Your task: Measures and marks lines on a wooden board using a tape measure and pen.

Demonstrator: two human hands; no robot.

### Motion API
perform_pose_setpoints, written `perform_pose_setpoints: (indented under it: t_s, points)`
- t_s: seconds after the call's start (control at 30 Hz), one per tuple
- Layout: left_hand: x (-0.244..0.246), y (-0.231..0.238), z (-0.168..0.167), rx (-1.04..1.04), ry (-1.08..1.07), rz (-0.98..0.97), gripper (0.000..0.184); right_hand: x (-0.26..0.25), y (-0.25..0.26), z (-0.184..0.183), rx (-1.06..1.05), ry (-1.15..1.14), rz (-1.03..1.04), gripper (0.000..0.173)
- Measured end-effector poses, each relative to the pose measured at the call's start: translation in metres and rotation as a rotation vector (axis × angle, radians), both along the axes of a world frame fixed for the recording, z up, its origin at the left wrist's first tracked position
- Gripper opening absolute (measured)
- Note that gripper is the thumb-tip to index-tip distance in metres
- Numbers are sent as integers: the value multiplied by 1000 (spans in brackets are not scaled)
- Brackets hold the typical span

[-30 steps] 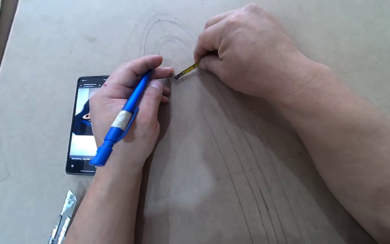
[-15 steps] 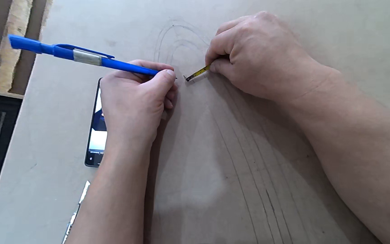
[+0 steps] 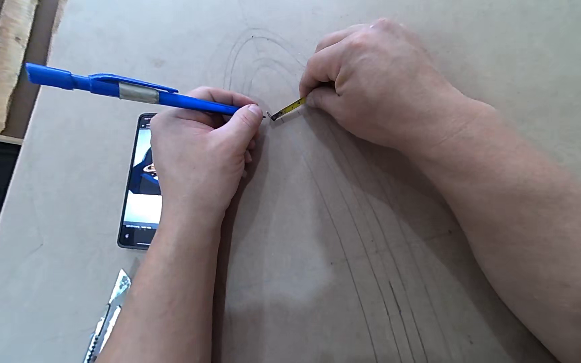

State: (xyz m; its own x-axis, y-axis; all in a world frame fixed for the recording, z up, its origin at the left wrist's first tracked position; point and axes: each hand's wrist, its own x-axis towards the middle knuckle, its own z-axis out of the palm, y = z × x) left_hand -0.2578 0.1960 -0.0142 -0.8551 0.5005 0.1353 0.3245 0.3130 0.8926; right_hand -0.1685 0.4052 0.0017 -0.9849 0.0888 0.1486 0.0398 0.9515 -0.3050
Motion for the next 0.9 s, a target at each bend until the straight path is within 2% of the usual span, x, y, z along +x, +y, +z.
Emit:
perform_pose_setpoints:
  t_s: [0.37, 0.9]
  points:
    - [-2, -2, 1, 28, -34, -20, 10, 0, 0, 2, -1, -22, -1, 17]
    - [0, 0, 1, -36, -8, -20, 8, 0, 0, 1, 1, -13, 2, 18]
